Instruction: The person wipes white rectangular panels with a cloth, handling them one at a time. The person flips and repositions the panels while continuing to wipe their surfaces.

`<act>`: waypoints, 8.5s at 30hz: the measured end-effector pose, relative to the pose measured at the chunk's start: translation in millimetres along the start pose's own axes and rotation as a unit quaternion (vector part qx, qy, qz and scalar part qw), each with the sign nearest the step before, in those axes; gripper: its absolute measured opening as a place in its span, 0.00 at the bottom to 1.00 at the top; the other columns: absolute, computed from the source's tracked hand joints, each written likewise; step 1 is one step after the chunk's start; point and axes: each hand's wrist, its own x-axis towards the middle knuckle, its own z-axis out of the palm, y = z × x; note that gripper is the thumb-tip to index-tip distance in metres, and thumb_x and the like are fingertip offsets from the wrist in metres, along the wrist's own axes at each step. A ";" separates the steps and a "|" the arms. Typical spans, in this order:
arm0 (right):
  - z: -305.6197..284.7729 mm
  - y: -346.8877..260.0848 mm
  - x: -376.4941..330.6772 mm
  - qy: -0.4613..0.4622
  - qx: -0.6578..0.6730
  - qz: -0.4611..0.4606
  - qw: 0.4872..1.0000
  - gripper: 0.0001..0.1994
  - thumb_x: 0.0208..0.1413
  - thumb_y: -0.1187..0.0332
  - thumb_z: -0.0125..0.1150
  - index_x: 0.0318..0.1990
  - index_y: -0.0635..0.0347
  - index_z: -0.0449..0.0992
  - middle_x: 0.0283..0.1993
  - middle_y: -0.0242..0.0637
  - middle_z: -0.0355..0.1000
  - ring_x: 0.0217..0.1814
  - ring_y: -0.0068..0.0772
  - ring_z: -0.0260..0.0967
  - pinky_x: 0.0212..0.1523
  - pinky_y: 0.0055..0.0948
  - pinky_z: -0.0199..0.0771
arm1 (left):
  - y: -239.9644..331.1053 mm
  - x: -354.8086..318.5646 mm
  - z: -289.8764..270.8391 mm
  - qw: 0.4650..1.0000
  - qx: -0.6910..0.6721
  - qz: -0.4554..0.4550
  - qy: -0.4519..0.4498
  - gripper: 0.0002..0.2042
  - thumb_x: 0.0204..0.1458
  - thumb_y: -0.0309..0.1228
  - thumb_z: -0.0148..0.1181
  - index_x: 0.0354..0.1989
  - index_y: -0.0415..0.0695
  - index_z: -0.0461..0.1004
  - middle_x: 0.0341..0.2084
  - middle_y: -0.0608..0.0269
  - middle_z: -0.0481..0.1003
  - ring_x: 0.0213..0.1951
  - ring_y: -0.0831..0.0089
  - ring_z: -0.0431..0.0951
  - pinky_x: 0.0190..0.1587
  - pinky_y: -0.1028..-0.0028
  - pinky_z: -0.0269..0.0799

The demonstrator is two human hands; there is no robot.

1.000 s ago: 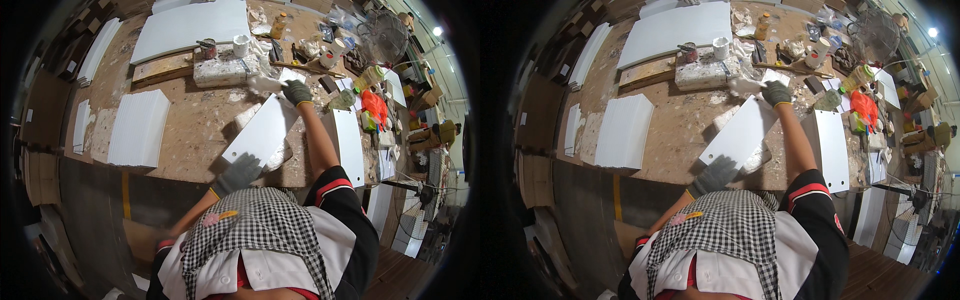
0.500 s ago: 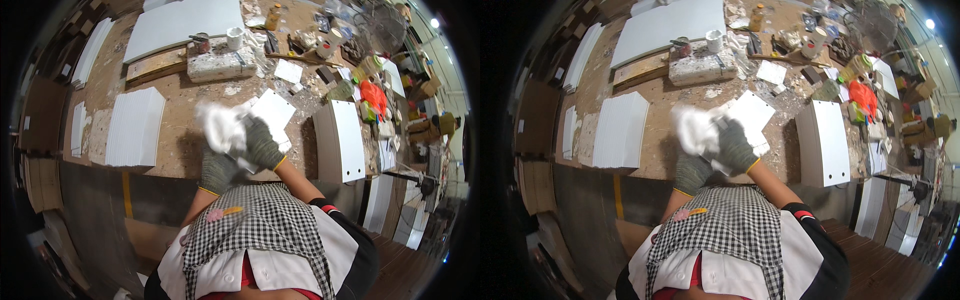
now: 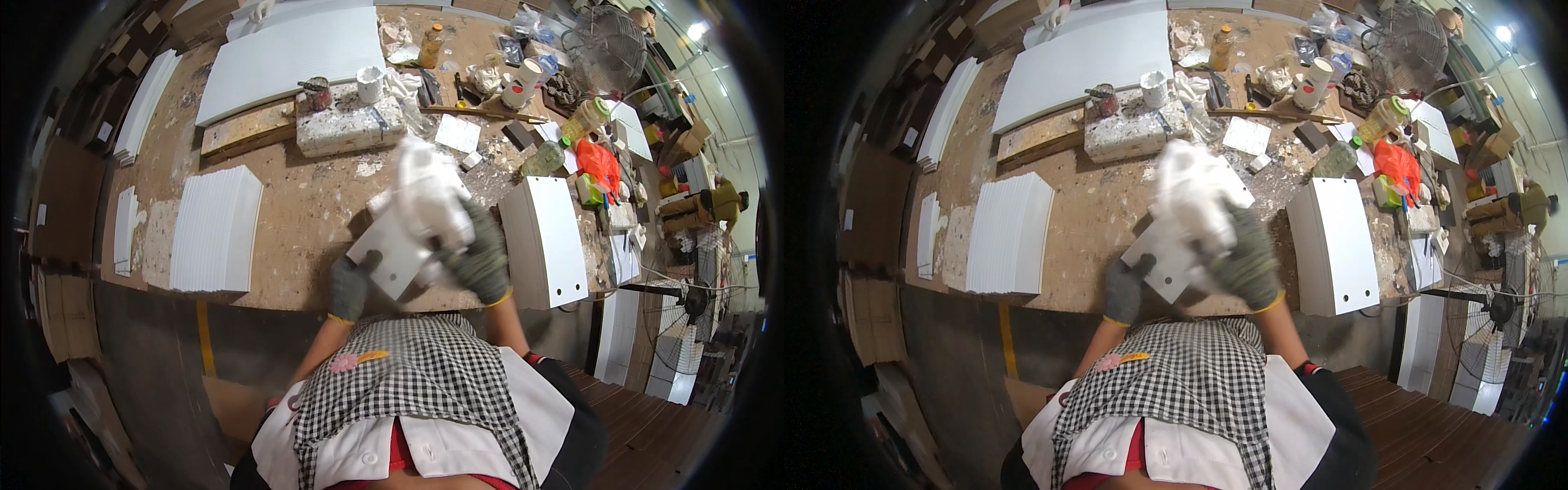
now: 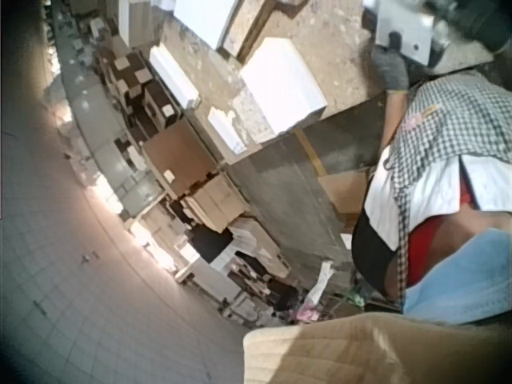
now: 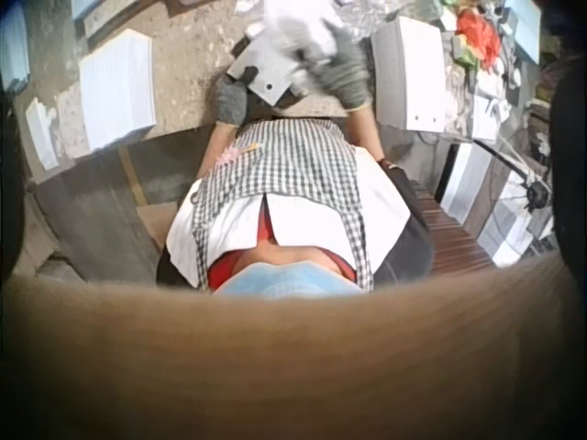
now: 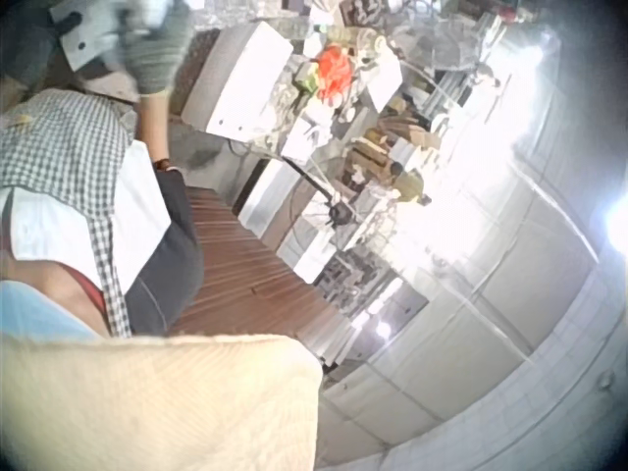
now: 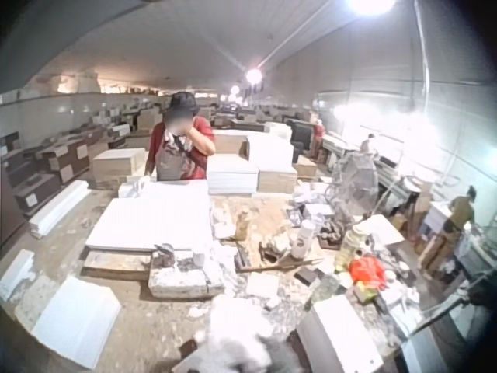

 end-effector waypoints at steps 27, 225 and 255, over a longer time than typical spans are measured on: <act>65.0 157.7 251.3 -0.150 -0.313 -0.049 0.937 0.19 0.64 0.54 0.51 0.40 0.56 0.85 0.46 0.53 0.81 0.51 0.61 0.78 0.54 0.54 0.76 | -45.0 1.5 2.3 0.994 0.079 0.030 -0.069 0.18 0.65 0.32 0.61 0.59 0.36 0.74 0.50 0.59 0.79 0.49 0.67 0.79 0.51 0.67 0.76; -161.1 108.6 -28.0 0.143 -0.531 0.255 0.795 0.43 0.47 0.39 0.75 0.67 0.54 0.73 0.72 0.58 0.65 0.73 0.61 0.63 0.72 0.52 0.62 | -34.1 27.0 -221.2 0.541 0.737 0.167 0.370 0.14 0.67 0.35 0.55 0.54 0.42 0.78 0.65 0.47 0.70 0.68 0.49 0.67 0.69 0.50 0.63; -11.4 175.8 132.1 -0.119 -0.422 0.080 0.895 0.32 0.61 0.37 0.56 0.57 0.57 0.79 0.55 0.45 0.80 0.53 0.43 0.79 0.55 0.40 0.78 | -33.4 21.4 -40.1 0.974 -0.023 -0.053 -0.218 0.23 0.63 0.29 0.61 0.65 0.32 0.71 0.54 0.53 0.79 0.52 0.69 0.78 0.58 0.69 0.74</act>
